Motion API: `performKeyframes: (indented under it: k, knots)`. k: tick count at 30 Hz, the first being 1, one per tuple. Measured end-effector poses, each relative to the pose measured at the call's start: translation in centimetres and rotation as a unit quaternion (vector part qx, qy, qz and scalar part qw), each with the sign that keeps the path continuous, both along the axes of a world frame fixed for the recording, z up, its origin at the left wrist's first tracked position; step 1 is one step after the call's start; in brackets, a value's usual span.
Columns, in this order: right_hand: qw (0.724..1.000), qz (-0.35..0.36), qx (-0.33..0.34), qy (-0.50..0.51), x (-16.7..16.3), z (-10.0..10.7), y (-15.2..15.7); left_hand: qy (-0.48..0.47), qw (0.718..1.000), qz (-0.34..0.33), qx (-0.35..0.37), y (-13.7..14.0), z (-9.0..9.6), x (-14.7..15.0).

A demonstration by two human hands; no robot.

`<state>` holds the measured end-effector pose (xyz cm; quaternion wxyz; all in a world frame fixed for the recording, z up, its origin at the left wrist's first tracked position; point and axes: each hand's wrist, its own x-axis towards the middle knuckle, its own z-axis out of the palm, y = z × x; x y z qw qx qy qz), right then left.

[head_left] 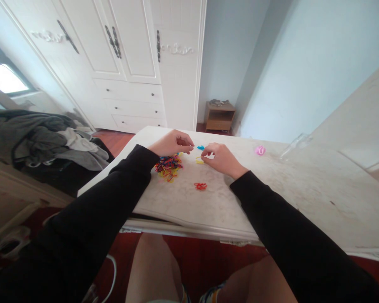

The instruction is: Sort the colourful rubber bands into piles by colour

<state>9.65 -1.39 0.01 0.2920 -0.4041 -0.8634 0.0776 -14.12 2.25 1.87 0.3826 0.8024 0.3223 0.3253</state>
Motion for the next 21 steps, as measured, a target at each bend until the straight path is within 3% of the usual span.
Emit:
performKeyframes:
  k: [7, 12, 15, 21]
  knots:
    - [0.998, -0.017, -0.037, -0.041, 0.1, -0.2, -0.1, 0.011, 1.000, 0.000, 0.010, 0.3, -0.2, -0.2]
    - [0.998, -0.015, -0.049, -0.041, 0.0, -0.3, -0.2, 0.059, 0.997, 0.016, 0.057, 0.7, -0.4, -0.5]
    - [0.998, -0.004, -0.056, -0.033, -0.1, -0.3, -0.3, 0.094, 0.990, 0.041, 0.093, 0.8, -0.3, -0.7]
    - [0.997, 0.016, -0.074, -0.032, -0.3, -0.5, -0.3, 0.140, 0.981, 0.098, 0.093, 1.2, -0.3, -1.1]
